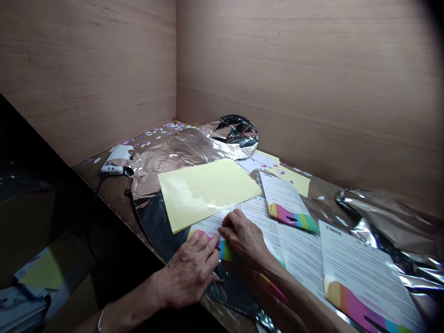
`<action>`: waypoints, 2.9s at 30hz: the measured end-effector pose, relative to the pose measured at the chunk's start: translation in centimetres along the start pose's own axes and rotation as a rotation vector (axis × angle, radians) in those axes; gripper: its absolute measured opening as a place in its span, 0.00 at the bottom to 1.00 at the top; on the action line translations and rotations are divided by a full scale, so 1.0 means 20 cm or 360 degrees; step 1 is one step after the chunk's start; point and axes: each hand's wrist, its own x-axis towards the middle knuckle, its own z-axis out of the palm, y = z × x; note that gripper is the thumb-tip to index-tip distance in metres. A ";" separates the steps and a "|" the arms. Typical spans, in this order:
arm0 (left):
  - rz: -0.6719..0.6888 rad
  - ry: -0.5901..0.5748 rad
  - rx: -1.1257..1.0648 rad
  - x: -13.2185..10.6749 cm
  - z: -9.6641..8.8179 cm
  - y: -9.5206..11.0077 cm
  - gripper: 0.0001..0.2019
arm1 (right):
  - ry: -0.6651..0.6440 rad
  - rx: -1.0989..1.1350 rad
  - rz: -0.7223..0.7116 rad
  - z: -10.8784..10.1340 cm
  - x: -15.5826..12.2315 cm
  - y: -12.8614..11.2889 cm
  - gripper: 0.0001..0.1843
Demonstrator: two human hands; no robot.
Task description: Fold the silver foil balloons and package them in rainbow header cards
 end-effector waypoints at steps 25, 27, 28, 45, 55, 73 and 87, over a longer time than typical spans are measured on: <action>-0.0359 -0.0508 -0.0106 0.52 0.12 -0.46 0.31 | 0.0360 -0.0182 -0.0430 0.00 0.32 0.20 0.12; -0.0366 -0.0531 -0.0116 0.51 0.13 -0.46 0.32 | 0.0332 -0.0173 -0.0469 0.00 0.32 0.20 0.12; -0.0367 -0.0537 -0.0123 0.51 0.13 -0.46 0.32 | 0.0318 -0.0168 -0.0484 -0.01 0.32 0.20 0.12; -0.0372 -0.0541 -0.0101 0.52 0.14 -0.45 0.33 | 0.0275 -0.0135 -0.0433 0.01 0.34 0.21 0.10; -0.0368 -0.0572 -0.0113 0.52 0.13 -0.45 0.33 | 0.0114 -0.0207 -0.0254 -0.06 0.40 0.16 0.06; -0.0372 -0.0509 -0.0103 0.54 0.11 -0.45 0.30 | 0.0120 0.0649 -0.0168 -0.33 -0.12 0.24 0.09; 0.0196 -0.0033 -0.0124 0.46 -0.09 -0.11 0.16 | 0.0008 0.0646 0.0089 -0.18 -0.26 0.33 0.09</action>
